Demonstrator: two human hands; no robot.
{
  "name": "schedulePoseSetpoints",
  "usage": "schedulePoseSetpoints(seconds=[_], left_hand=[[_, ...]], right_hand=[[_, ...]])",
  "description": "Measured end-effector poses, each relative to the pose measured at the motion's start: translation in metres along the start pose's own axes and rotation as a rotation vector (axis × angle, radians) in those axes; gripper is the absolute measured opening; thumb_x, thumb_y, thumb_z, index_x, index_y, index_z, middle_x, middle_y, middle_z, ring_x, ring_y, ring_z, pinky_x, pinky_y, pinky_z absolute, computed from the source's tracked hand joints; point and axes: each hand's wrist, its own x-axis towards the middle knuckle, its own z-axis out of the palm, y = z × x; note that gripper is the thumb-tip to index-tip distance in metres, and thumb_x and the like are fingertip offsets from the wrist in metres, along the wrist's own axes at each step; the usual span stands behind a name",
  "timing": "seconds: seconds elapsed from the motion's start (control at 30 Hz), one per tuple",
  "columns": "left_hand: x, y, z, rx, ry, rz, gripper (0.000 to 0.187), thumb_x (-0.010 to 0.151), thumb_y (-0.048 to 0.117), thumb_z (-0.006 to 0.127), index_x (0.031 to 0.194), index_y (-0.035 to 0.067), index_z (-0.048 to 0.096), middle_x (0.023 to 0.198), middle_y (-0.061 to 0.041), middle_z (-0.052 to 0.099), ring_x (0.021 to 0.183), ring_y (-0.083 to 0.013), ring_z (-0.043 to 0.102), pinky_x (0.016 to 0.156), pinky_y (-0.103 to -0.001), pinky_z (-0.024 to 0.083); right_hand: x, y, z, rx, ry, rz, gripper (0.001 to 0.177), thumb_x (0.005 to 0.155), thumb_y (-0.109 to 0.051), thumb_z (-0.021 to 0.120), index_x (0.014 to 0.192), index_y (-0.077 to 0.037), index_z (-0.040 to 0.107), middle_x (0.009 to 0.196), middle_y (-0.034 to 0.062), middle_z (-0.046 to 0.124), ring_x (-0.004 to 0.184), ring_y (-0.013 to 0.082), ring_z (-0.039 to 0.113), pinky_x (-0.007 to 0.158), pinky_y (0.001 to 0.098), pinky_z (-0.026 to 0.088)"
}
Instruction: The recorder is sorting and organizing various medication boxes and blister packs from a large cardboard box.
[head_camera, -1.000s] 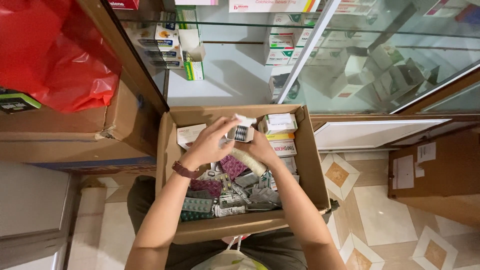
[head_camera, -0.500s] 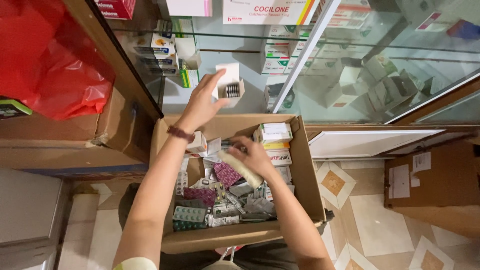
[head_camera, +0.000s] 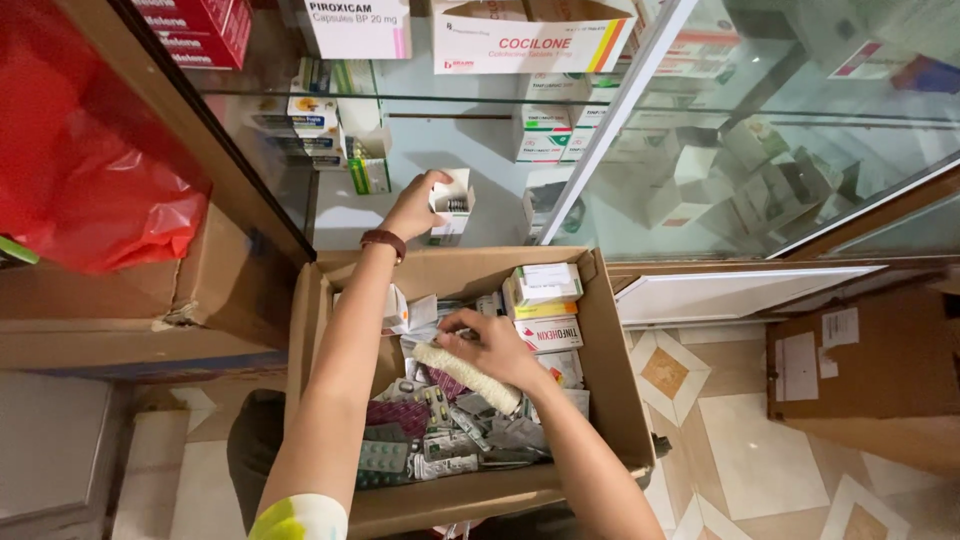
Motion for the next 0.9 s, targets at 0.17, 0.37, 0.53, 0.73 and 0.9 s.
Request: schedulePoseSetpoints(seconds=[0.17,0.37,0.53,0.73,0.9], left_hand=[[-0.008,-0.007,-0.004,-0.1,-0.019,0.052,0.072,0.065,-0.006,0.083,0.128,0.011,0.053,0.137,-0.012,0.06,0.131,-0.0302,0.054,0.111,-0.038,0.043],[-0.018,0.007,-0.012,-0.132,-0.022,-0.011,0.077,0.067,-0.004,0.081,0.134,0.013,0.049,0.139,-0.012,0.056,0.133,-0.032,0.051,0.112,-0.038,0.04],[-0.056,0.065,-0.026,0.049,0.275,0.297,0.068,0.07,0.002,0.089,0.128,0.003,0.053,0.135,-0.019,0.051,0.132,-0.0437,0.043,0.111,-0.05,0.037],[-0.184,0.21,-0.061,-0.252,0.596,0.566,0.003,0.101,0.002,0.066,0.104,0.002,0.065,0.11,-0.011,0.068,0.104,-0.0225,0.067,0.093,-0.034,0.059],[-0.238,0.256,-0.08,-0.283,0.473,0.534,0.005,0.101,0.004,0.067,0.106,0.003,0.065,0.11,-0.011,0.068,0.103,-0.0229,0.067,0.092,-0.035,0.059]], right_hand=[[0.002,-0.006,0.002,-0.035,-0.008,0.051,0.031,0.094,-0.031,0.072,0.113,-0.007,0.073,0.099,0.0084,0.079,0.084,0.0165,0.074,0.074,0.0326,0.056],[0.003,0.015,0.003,0.078,-0.029,0.078,0.029,0.096,-0.027,0.071,0.115,-0.005,0.073,0.1,0.0065,0.079,0.086,0.0143,0.071,0.076,0.0302,0.057],[0.008,0.051,0.0,0.353,0.032,0.038,0.023,0.101,-0.02,0.068,0.115,-0.002,0.071,0.105,0.0068,0.075,0.093,0.0128,0.069,0.083,0.0278,0.057],[0.01,0.02,-0.024,0.849,0.267,0.449,0.043,0.095,-0.048,0.058,0.112,-0.01,0.069,0.083,0.0082,0.073,0.065,0.0182,0.067,0.054,0.0308,0.057],[0.007,0.044,-0.03,1.068,0.399,0.438,0.049,0.089,-0.042,0.066,0.128,-0.013,0.056,0.088,0.0031,0.071,0.072,0.0148,0.07,0.061,0.03,0.058]])
